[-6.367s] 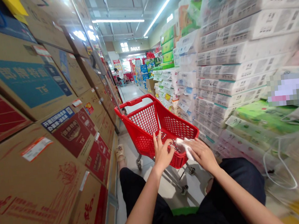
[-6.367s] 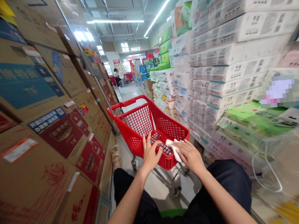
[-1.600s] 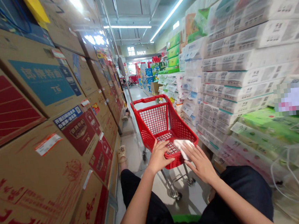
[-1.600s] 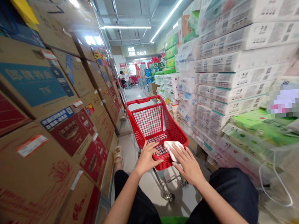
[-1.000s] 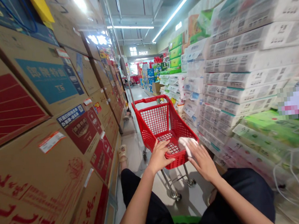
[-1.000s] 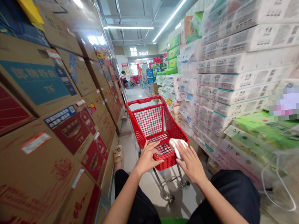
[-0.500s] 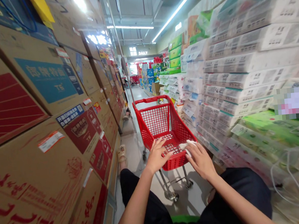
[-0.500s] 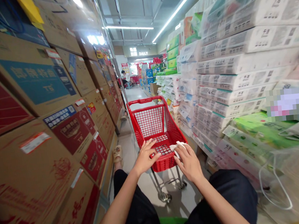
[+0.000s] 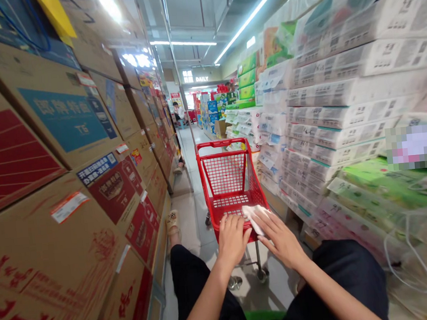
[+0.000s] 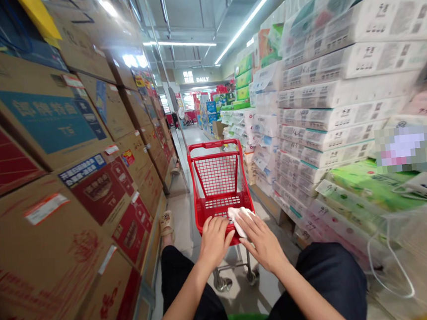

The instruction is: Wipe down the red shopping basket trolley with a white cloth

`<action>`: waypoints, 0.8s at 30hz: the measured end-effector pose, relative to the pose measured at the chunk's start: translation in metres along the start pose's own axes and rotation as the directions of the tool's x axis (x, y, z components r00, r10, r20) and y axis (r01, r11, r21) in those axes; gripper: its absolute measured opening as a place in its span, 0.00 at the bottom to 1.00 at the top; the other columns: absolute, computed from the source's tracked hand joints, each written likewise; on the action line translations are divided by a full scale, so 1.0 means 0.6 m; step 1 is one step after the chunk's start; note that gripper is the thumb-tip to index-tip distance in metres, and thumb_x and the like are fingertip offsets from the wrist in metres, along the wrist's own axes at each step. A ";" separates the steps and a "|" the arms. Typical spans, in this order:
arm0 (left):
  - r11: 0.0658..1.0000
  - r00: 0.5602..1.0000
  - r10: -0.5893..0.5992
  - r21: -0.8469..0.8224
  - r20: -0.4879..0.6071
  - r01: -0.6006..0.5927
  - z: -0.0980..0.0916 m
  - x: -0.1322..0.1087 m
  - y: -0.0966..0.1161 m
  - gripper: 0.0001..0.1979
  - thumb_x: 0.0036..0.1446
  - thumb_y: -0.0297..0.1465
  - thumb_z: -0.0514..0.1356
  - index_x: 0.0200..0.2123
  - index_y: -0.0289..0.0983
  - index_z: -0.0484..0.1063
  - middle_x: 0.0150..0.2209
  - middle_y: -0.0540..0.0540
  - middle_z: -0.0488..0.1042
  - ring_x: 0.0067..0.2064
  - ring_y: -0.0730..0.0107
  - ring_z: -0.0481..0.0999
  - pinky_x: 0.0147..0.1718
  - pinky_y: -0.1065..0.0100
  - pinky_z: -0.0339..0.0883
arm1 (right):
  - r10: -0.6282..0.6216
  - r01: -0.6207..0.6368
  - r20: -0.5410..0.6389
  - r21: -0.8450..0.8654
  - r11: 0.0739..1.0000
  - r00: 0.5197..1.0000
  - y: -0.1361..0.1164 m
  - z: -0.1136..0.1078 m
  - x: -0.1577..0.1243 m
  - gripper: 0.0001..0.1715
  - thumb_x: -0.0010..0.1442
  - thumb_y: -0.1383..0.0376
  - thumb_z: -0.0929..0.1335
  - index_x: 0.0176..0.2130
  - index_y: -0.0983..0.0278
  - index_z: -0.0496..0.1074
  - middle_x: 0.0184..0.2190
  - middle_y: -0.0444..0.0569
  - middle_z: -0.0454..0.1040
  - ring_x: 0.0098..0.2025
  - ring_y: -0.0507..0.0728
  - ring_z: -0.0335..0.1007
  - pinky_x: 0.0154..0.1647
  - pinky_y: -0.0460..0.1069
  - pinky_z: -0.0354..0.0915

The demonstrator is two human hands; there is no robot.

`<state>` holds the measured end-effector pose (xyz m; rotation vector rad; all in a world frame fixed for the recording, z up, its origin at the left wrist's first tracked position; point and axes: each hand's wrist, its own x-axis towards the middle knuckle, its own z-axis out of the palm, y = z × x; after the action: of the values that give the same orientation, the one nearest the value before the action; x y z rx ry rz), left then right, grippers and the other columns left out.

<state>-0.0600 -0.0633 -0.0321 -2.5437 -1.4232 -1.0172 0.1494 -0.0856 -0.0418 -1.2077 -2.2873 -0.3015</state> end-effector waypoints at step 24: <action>0.996 0.997 0.044 -0.080 0.063 -0.038 0.003 0.014 -0.008 0.13 0.64 0.40 0.59 0.50 0.43 0.70 0.48 0.45 0.75 0.54 0.56 0.69 0.61 0.49 0.51 | 0.329 -0.331 0.062 0.307 0.892 0.942 0.043 0.021 0.042 0.34 0.71 0.49 0.56 0.71 0.54 0.50 0.74 0.47 0.40 0.75 0.61 0.34 0.73 0.62 0.44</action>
<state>-0.0599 -0.0536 -0.0302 -2.6735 -1.3661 -1.0139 0.1541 -0.0476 -0.0398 -1.3943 -1.9908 0.1884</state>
